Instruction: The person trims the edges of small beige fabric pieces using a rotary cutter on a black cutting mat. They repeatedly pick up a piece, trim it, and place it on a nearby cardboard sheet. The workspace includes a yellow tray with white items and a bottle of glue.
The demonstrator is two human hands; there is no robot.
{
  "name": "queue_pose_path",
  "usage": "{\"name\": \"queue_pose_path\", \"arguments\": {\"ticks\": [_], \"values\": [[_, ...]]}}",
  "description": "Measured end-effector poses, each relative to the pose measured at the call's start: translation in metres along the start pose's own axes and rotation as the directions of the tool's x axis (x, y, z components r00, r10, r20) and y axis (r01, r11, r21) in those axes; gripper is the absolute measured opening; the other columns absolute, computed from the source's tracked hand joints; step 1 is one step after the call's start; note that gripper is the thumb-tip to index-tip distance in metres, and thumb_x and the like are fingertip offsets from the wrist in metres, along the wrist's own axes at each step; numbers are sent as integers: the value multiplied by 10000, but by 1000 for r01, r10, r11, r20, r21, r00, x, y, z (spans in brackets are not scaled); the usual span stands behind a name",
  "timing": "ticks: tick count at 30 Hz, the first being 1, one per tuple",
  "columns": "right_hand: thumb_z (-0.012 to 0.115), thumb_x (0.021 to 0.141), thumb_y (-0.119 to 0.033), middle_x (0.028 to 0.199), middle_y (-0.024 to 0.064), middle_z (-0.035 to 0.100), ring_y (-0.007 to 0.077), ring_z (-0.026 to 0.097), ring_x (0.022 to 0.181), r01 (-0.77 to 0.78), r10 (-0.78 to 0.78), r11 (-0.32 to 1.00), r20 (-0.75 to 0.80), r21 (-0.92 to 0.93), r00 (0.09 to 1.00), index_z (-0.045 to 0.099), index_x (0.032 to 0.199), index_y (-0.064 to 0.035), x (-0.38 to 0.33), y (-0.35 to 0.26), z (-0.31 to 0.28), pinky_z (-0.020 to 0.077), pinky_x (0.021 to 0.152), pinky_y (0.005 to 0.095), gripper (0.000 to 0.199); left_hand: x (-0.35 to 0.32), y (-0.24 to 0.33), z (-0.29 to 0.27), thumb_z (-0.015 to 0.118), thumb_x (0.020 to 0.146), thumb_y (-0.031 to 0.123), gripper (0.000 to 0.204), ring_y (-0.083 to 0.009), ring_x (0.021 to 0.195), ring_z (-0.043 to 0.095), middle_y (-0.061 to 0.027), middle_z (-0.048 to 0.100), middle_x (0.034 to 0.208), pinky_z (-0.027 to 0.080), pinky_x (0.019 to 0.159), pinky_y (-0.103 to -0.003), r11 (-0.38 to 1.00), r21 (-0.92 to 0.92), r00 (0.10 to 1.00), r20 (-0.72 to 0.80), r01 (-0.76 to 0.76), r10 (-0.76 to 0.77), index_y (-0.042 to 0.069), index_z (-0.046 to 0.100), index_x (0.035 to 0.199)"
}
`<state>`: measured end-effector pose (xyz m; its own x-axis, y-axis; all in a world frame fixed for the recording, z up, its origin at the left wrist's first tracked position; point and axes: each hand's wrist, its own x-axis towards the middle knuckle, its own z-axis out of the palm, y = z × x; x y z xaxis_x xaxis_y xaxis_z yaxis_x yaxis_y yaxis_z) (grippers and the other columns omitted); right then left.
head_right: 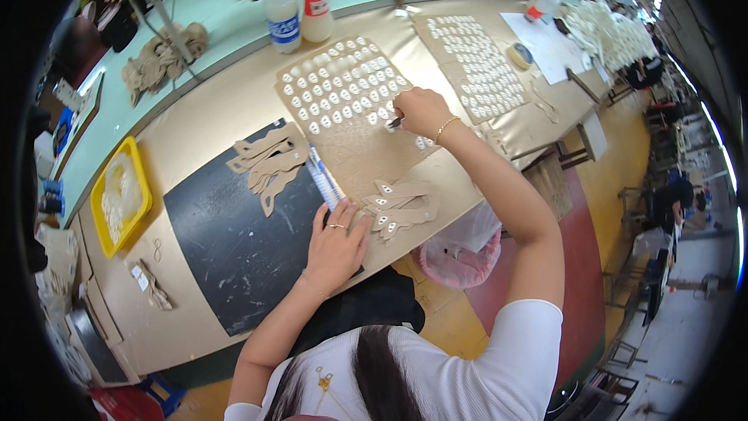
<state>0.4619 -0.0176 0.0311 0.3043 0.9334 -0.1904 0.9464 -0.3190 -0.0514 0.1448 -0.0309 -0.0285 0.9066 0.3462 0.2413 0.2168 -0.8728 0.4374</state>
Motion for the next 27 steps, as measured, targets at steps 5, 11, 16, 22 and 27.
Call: {"name": "queue_pose_path", "arguments": {"ticks": [5, 11, 16, 22, 27], "values": [[876, 709, -196, 850, 96, 764, 217, 731, 788, -197, 158, 883, 125, 427, 979, 766, 870, -59, -7, 22, 14, 566, 740, 338, 239, 1, 2, 0, 668, 879, 194, 372, -304, 1372, 482, -145, 598, 1353, 268, 1182, -518, 1000, -2, 1000, 4, -10, 10, 111, 657, 1241], [868, 735, -199, 798, 80, 751, 154, 686, 735, -118, 82, 626, 85, 771, 993, 767, 873, -12, -34, 9, 21, 532, 711, 294, 253, 4, 4, 0, 671, 871, 182, 390, -313, 1376, 475, -147, 595, 1353, 264, 1186, -515, 999, -10, 999, -5, -38, 38, 94, 646, 1250], [854, 756, -201, 840, 123, 753, 200, 704, 743, -39, -22, 676, 73, 736, 997, 758, 915, 1, -69, -83, -8, 542, 721, 326, 274, -8, 4, -20, 706, 818, 115, 390, -329, 1313, 523, -137, 613, 1282, 375, 1106, -506, 985, -150, 989, -128, -88, 69, 79, 656, 1203], [827, 781, -187, 869, 157, 740, 306, 720, 793, 62, -131, 720, 49, 691, 990, 735, 911, 0, -103, -193, 10, 550, 714, 390, 245, -82, 1, -54, 749, 750, 86, 413, -304, 1180, 583, -99, 621, 1190, 438, 972, -478, 976, -216, 975, -215, 4, -52, 76, 666, 1155], [784, 828, -154, 895, 155, 707, 357, 704, 784, 207, -195, 791, -84, 576, 977, 683, 901, -12, -110, -248, 28, 559, 712, 424, 189, -130, -22, -74, 701, 794, 8, 382, -309, 1128, 597, -101, 626, 1174, 432, 952, -466, 927, -139, 830, -413, 350, -375, 65, 670, 1171]]}}
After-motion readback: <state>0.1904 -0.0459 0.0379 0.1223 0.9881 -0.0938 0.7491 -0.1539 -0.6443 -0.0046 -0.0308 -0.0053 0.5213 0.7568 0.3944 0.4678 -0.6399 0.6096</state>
